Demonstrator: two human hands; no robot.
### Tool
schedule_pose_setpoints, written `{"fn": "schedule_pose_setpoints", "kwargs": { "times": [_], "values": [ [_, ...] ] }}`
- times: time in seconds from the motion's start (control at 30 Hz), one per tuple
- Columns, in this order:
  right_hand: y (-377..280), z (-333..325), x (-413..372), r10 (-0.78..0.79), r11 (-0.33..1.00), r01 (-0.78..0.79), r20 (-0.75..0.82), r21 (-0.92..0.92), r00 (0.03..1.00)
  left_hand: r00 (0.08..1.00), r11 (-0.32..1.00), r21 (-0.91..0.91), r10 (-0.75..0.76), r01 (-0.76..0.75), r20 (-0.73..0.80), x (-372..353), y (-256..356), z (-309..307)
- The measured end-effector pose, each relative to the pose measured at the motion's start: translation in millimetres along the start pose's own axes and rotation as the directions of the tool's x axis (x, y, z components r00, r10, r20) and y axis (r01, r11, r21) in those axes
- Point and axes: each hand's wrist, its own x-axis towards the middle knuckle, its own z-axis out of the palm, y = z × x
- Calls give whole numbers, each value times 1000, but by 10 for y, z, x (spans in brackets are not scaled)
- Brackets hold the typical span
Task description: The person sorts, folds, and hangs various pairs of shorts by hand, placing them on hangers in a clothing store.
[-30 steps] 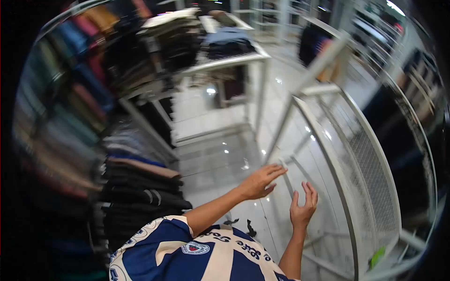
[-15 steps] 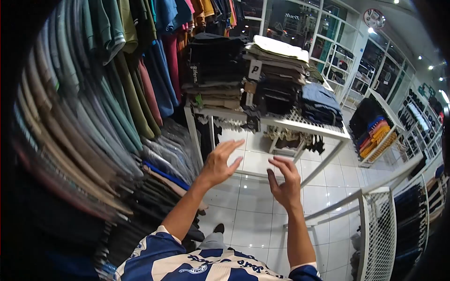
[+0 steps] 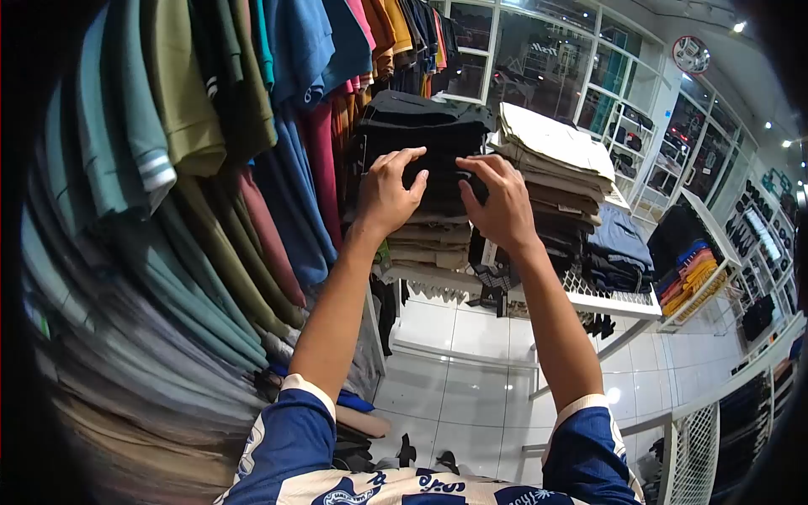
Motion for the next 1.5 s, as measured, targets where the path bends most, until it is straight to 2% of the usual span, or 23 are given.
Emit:
{"fn": "schedule_pose_setpoints", "kwargs": {
  "times": [0.17,0.33,0.43,0.47,0.5,0.57,0.6,0.77,0.83,0.87,0.9,0.97,1.07,1.3,1.37,1.5],
  "values": [
    [484,284,553,-112,986,109,-13,-129,994,997,980,182,72,-74,15,293,-232,126],
    [761,533,930,-149,948,178,126,-262,981,992,948,294,107,-121,62,397,-308,272],
    [878,665,1032,-121,945,171,186,-280,975,996,945,317,73,-84,48,376,-364,392],
    [910,712,1023,-67,946,136,233,-293,970,994,949,298,107,-108,18,345,-388,438],
    [899,750,1006,-63,946,121,198,-301,978,993,948,296,114,-114,18,327,-396,466],
    [929,762,1018,66,963,20,312,-267,948,988,937,328,146,-119,-58,293,-423,504],
    [933,776,1001,-14,967,67,209,-245,978,987,937,327,149,-121,-63,296,-413,499],
    [924,791,1002,27,964,38,237,-264,971,996,957,284,74,-56,-55,272,-483,573],
    [882,778,974,-19,968,69,204,-241,979,996,951,308,60,-40,-58,238,-509,597],
    [865,763,949,61,969,11,281,-247,958,998,952,306,38,-21,-51,212,-525,611],
    [879,797,878,64,969,9,283,-248,957,998,952,304,37,-20,-48,195,-523,622],
    [934,913,728,-46,985,51,35,-167,998,995,937,347,66,-37,-73,174,-513,642],
    [952,992,568,-112,973,99,-51,-207,992,998,943,333,26,-7,-53,161,-501,650],
    [867,742,395,-79,981,77,-4,-176,997,999,952,307,26,-11,-44,114,-450,624],
    [810,568,278,-33,991,40,62,-124,998,994,947,314,95,-72,-60,60,-367,628],
    [828,384,137,-58,982,81,129,-173,990,993,944,312,113,-103,-14,-59,-299,688]
  ]
}}
